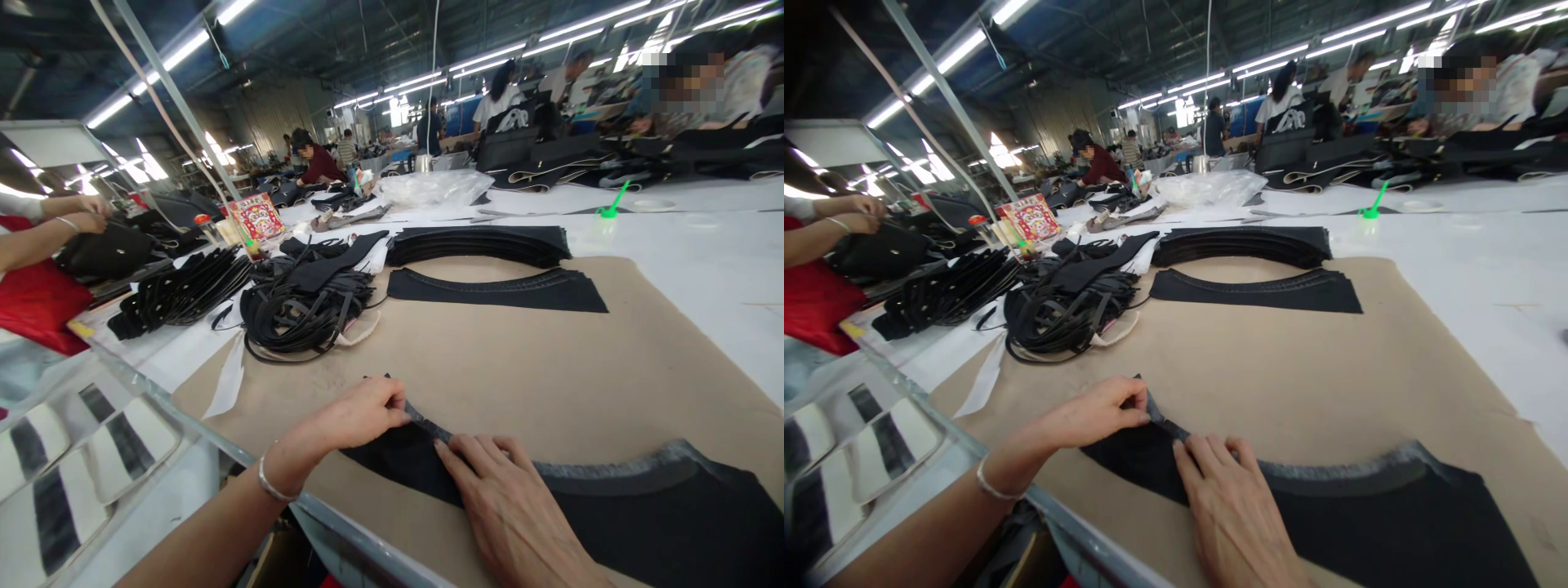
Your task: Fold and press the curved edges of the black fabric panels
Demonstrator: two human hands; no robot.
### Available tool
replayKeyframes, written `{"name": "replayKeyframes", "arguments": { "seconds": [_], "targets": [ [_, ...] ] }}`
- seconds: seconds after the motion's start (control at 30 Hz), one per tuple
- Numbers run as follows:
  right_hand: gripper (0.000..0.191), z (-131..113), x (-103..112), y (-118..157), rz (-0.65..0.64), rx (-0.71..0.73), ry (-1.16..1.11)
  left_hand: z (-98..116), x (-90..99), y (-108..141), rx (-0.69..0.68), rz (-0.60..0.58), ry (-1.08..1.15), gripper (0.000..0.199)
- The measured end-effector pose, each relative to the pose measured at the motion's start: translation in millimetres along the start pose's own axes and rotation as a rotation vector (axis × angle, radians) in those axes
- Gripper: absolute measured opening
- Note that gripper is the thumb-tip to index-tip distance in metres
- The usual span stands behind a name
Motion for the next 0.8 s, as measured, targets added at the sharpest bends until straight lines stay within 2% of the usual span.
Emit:
{"name": "replayKeyframes", "arguments": {
  "seconds": [0.2,0.3,0.47,0.8],
  "targets": [
    [0.04,0,6,-1,0.03,0.012,0.014,19,2.9,12,0.005,0.031,-0.149,0.01],
    [0.041,1,9,0,0.039,0.0,0.003,23,5.8,13,0.005,0.11,-0.239,0.006],
    [0.043,1,9,2,0.038,0.007,0.032,10,5.0,4,0.036,0.166,-0.242,0.003],
    [0.05,-2,3,2,0.071,0.046,0.124,-8,6.7,-5,-0.04,0.208,-0.138,0.003]
  ]
}}
Point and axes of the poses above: each hand's wrist, its own y-axis away from the middle knuckle, its own x-axis out of the back of the hand, z = x × y, the point moved 8 cm from there along -y, towards the middle knuckle, and after that the axes turned 9 degrees about y, right-handed, at the moved point
